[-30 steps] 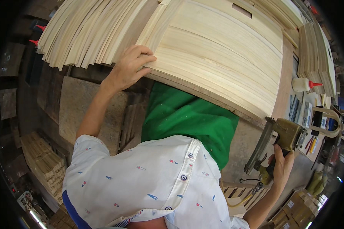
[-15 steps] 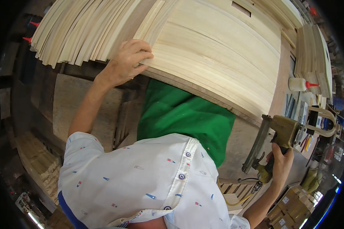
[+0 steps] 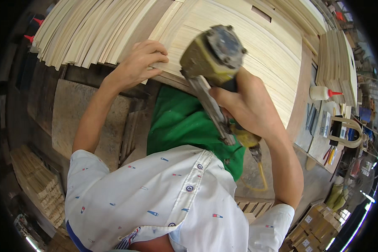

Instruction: Assembling wooden panels by applying glue and using a pneumatic nail gun to attach slats.

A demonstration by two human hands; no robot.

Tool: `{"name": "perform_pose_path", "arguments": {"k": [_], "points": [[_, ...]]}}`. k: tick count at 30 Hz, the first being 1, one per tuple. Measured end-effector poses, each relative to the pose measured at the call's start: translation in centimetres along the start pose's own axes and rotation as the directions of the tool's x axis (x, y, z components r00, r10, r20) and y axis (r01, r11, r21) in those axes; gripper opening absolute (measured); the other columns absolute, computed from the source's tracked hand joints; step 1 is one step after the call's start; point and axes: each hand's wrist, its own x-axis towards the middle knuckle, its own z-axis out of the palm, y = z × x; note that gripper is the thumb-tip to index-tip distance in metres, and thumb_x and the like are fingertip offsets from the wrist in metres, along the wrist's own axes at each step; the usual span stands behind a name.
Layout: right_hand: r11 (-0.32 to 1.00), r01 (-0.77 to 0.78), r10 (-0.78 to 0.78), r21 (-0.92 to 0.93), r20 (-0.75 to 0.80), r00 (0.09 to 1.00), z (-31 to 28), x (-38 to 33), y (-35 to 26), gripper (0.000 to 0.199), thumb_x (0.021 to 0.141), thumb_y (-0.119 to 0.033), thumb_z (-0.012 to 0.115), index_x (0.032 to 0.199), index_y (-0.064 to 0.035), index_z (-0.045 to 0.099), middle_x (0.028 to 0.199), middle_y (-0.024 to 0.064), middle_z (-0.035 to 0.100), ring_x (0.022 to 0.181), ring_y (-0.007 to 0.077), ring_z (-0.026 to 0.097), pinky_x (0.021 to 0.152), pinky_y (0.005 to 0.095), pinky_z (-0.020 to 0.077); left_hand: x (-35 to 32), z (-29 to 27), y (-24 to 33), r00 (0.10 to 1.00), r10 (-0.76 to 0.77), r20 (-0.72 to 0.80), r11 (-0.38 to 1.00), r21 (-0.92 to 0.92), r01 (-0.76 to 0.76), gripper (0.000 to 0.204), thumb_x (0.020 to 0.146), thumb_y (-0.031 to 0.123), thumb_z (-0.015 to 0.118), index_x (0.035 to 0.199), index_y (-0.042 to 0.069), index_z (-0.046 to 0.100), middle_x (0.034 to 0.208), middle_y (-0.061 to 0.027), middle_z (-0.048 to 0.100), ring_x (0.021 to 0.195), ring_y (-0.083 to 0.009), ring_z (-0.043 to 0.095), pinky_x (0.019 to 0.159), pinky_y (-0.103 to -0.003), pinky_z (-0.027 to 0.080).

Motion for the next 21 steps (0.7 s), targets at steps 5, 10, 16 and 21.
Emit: {"name": "perform_pose_path", "arguments": {"k": [5,10,16,21], "points": [[0.995,0.095,-0.097,0.031,0.078,0.992,1.7,2.6,-0.7,0.027,0.081,-0.017,0.063,0.09,0.0078,0.058,0.058,0.0088,0.058,0.05,0.0148,0.057,0.051,0.0303,0.0458,0.0,0.3,-0.2,1.0,-0.001,-0.024,1.0,-0.004,0.001,0.023,0.076,0.009,0.069,0.098,0.003,0.065,0.112,-0.006,0.058,0.116,-0.0257,0.051,0.101,-0.041,0.035],[0.994,0.104,-0.105,0.015,0.094,0.99,2.0,3.1,-1.3,0.027,0.081,-0.017,0.063,0.091,0.0077,0.057,0.058,0.0093,0.058,0.05,0.0156,0.058,0.051,0.0305,0.0462,0.1,0.6,-0.2,0.996,0.016,-0.084,0.999,0.04,-0.013,0.02,0.074,0.012,0.071,0.093,0.006,0.069,0.109,-0.003,0.061,0.114,-0.0221,0.053,0.098,-0.04,0.039],[0.989,0.142,-0.139,-0.036,0.087,0.986,2.1,3.1,-1.1,0.026,0.084,-0.016,0.063,0.095,0.0065,0.056,0.065,0.0069,0.058,0.052,0.0135,0.056,0.051,0.0288,0.0447,0.5,0.2,-0.4,0.998,0.012,-0.064,1.0,-0.001,-0.012,0.019,0.074,0.011,0.071,0.092,0.005,0.069,0.106,-0.0044,0.062,0.109,-0.0241,0.056,0.094,-0.041,0.042],[0.998,0.052,-0.05,-0.044,0.045,0.998,-0.4,0.1,0.2,0.031,0.082,-0.017,0.062,0.098,0.009,0.056,0.066,0.0117,0.061,0.055,0.0171,0.058,0.055,0.0324,0.0467,0.2,0.2,-0.1,0.999,0.014,-0.036,1.0,0.02,-0.013,0.021,0.075,0.009,0.07,0.095,0.004,0.067,0.108,-0.0051,0.06,0.111,-0.0247,0.054,0.097,-0.04,0.039]]}}
